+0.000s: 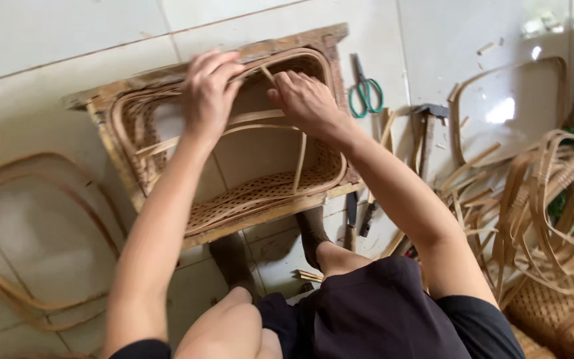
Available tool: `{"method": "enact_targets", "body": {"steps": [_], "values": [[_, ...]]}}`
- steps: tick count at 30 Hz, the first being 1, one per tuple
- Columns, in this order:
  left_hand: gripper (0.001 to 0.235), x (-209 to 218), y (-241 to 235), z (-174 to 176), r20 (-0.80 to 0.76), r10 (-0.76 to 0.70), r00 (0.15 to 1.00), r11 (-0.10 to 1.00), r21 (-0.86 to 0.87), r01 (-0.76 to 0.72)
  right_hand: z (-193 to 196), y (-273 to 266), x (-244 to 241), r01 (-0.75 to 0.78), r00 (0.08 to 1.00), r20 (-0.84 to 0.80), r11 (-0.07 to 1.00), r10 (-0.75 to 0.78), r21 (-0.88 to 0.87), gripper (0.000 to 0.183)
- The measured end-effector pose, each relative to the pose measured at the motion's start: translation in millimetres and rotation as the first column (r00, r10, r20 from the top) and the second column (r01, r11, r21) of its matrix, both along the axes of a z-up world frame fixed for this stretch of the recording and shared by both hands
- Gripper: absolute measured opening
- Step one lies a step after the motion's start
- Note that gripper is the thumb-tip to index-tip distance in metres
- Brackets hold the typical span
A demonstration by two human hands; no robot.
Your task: The person weaves a rectangular basket using thin wooden strips, fitting them into a wooden mold. They use a hammer to secure the strips and scissors to trim excess material, gradually building the basket's frame and sides.
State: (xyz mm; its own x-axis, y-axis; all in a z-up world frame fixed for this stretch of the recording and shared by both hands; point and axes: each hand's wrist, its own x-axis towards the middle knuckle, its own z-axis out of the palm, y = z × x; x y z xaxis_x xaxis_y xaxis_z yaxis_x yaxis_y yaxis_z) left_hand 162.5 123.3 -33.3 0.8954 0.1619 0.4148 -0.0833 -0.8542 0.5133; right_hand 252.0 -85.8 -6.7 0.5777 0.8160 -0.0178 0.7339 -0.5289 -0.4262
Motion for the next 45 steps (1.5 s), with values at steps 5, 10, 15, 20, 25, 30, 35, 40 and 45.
{"method": "enact_targets", "body": {"steps": [5,10,15,20,25,30,35,40,45], "values": [[0.026,-113,-32,24,-0.198,-0.099,0.975,0.992,0.052,0.112,-4,-144,43,0.434,0.84,-0.432,0.884,-0.328,0.173,0.034],[0.055,-197,-81,37,-0.348,-0.19,0.918,0.982,-0.073,0.175,-94,-252,24,0.605,0.766,0.009,0.715,-0.643,-0.35,0.034],[0.063,-214,-90,30,-0.277,-0.095,0.956,0.994,0.028,0.106,-157,-266,-1,0.706,0.701,0.148,0.649,-0.698,-0.284,0.028],[0.064,-218,-89,24,-0.241,-0.105,0.965,0.99,0.07,0.125,-122,-258,11,0.702,0.712,0.187,0.684,-0.677,-0.198,0.02],[0.058,-220,-85,25,-0.249,-0.125,0.96,0.988,0.054,0.143,-13,-206,58,0.46,0.853,0.17,0.865,-0.493,0.201,0.015],[0.054,-221,-83,26,-0.251,-0.148,0.957,0.985,0.052,0.166,59,-84,24,0.568,0.778,-0.548,0.715,-0.306,0.407,0.025],[0.052,-221,-81,24,-0.195,-0.141,0.971,0.988,0.038,0.151,19,38,-33,0.49,0.825,-0.503,0.772,-0.258,0.406,0.024],[0.054,-222,-78,30,-0.216,-0.161,0.963,0.986,0.013,0.168,-10,50,-46,0.563,0.767,-0.571,0.736,-0.294,0.377,0.024],[0.051,-222,-79,26,-0.224,-0.169,0.96,0.985,0.004,0.175,-29,48,-44,0.51,0.826,-0.478,0.757,-0.298,0.409,0.024]]}}
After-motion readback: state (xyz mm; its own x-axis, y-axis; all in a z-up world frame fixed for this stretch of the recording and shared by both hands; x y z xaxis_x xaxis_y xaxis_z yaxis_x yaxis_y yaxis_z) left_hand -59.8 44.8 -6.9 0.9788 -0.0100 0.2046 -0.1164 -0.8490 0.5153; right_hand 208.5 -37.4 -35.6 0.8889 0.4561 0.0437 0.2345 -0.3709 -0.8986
